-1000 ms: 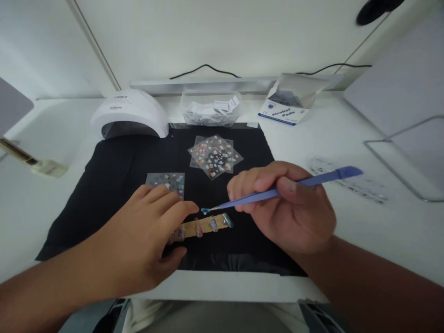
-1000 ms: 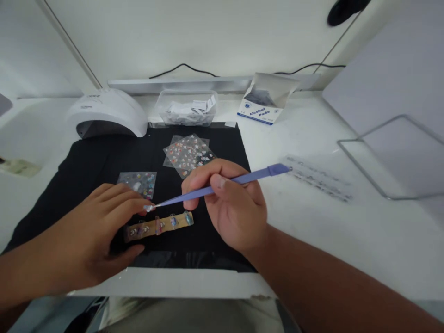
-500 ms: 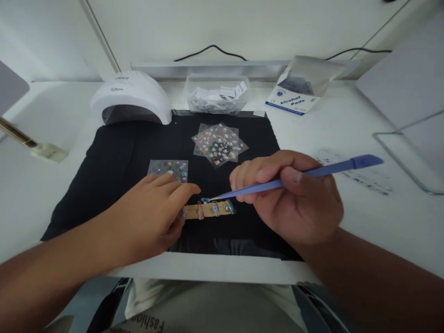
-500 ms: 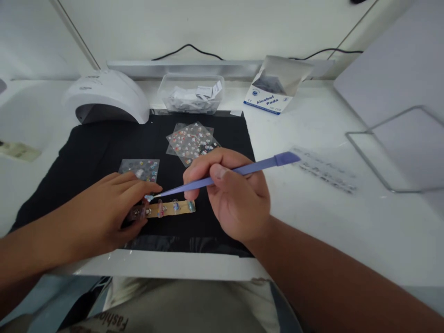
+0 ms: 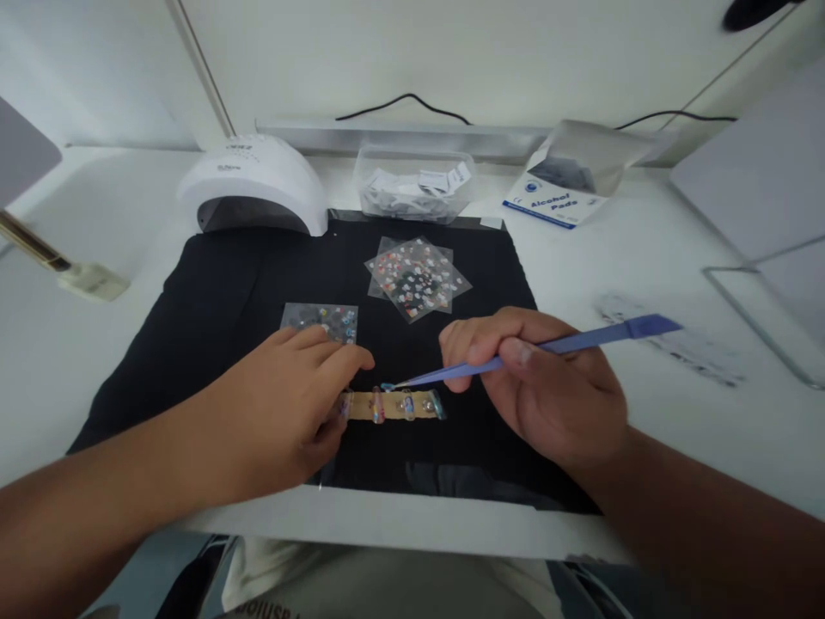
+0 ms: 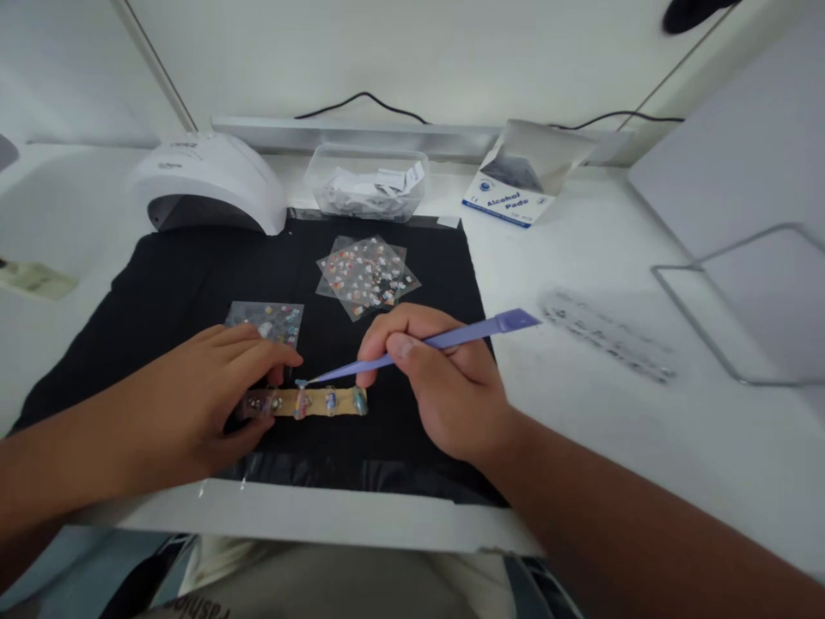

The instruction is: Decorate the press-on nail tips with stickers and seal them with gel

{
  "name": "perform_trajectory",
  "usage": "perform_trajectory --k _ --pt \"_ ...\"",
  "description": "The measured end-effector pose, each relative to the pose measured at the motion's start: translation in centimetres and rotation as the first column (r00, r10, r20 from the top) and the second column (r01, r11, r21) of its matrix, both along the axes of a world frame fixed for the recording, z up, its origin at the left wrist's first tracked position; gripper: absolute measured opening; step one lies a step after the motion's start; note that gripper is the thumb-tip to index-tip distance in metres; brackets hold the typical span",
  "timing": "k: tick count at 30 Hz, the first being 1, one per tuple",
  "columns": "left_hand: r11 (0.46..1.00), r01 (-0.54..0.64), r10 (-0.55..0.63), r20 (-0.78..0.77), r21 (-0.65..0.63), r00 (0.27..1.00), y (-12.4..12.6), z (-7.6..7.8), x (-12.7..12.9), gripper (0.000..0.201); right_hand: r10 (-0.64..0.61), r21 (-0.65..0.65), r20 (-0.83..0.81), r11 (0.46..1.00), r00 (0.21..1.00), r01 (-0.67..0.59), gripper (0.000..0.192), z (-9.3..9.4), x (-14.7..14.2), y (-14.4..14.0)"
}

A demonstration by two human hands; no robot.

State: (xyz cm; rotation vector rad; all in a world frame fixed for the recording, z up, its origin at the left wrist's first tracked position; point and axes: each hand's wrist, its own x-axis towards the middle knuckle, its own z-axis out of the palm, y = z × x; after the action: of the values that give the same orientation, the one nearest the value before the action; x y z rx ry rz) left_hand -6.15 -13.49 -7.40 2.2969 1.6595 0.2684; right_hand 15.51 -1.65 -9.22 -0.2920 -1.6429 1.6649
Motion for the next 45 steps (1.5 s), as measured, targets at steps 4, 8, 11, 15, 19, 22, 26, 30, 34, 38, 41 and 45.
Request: perform_trajectory --k 4,8,11,15,19,22,26,30,34,38,41,45 --pt "1.0 -0.02 0.02 0.068 -0.001 0.998 -0.13 0.37 0.0 0.034 0.054 -0.042 0.04 0.998 0.998 -0.052 0.023 -0.57 -0.01 0.28" --pt "1.0 -0.01 0.013 0.174 -0.018 0.985 -0.17 0.8 0.09 0.033 0.08 -0.106 0.079 0.992 0.994 -0.072 0.023 -0.69 0.1 0.32" --pt "1.0 -0.012 0.017 0.201 -0.029 0.979 -0.02 0.74 0.23 0.027 0.09 -0.15 0.096 0.986 0.991 -0.075 0.023 -0.8 0.1 0.39" --pt "0.999 -0.035 0.033 0.185 0.003 0.982 0.18 0.31 0.53 0.018 0.094 -0.18 0.098 0.981 0.991 -0.076 0.022 -0.89 0.04 0.35" --pt "0.998 -0.039 0.031 0.186 0.039 0.982 0.15 0.05 0.76 0.012 0.076 -0.185 0.106 0.981 0.991 -0.055 0.024 -0.87 -0.1 0.15" --pt "0.999 -0.031 0.026 0.188 0.025 0.982 0.16 0.13 0.82 0.01 0.069 -0.197 0.11 0.979 0.992 -0.046 0.024 -0.81 -0.22 0.04" --pt "1.0 -0.018 0.015 0.182 0.016 0.983 0.32 0.24 0.84 0.009 0.066 -0.227 0.124 0.973 0.99 -0.037 0.024 -0.67 -0.31 -0.03" --pt "1.0 -0.018 0.014 0.177 0.023 0.984 0.38 0.21 0.86 0.007 0.063 -0.244 0.136 0.969 0.989 -0.028 0.022 -0.56 -0.33 -0.09" --pt "0.999 -0.011 0.006 0.176 0.032 0.984 0.35 0.19 0.87 0.008 0.057 -0.252 0.146 0.968 0.988 -0.018 0.022 -0.57 -0.26 -0.1" --pt "1.0 -0.01 0.005 0.171 0.027 0.985 0.38 0.19 0.88 0.007 0.059 -0.238 0.153 0.971 0.986 -0.021 0.023 -0.61 -0.2 -0.06" --pt "1.0 -0.01 0.006 0.166 0.021 0.986 0.4 0.18 0.89 0.007 0.063 -0.244 0.157 0.97 0.986 -0.023 0.023 -0.65 -0.22 -0.05" --pt "1.0 -0.005 0.0 0.163 0.029 0.987 0.4 0.18 0.87 0.007 0.062 -0.255 0.164 0.967 0.985 -0.018 0.023 -0.69 -0.28 -0.04"
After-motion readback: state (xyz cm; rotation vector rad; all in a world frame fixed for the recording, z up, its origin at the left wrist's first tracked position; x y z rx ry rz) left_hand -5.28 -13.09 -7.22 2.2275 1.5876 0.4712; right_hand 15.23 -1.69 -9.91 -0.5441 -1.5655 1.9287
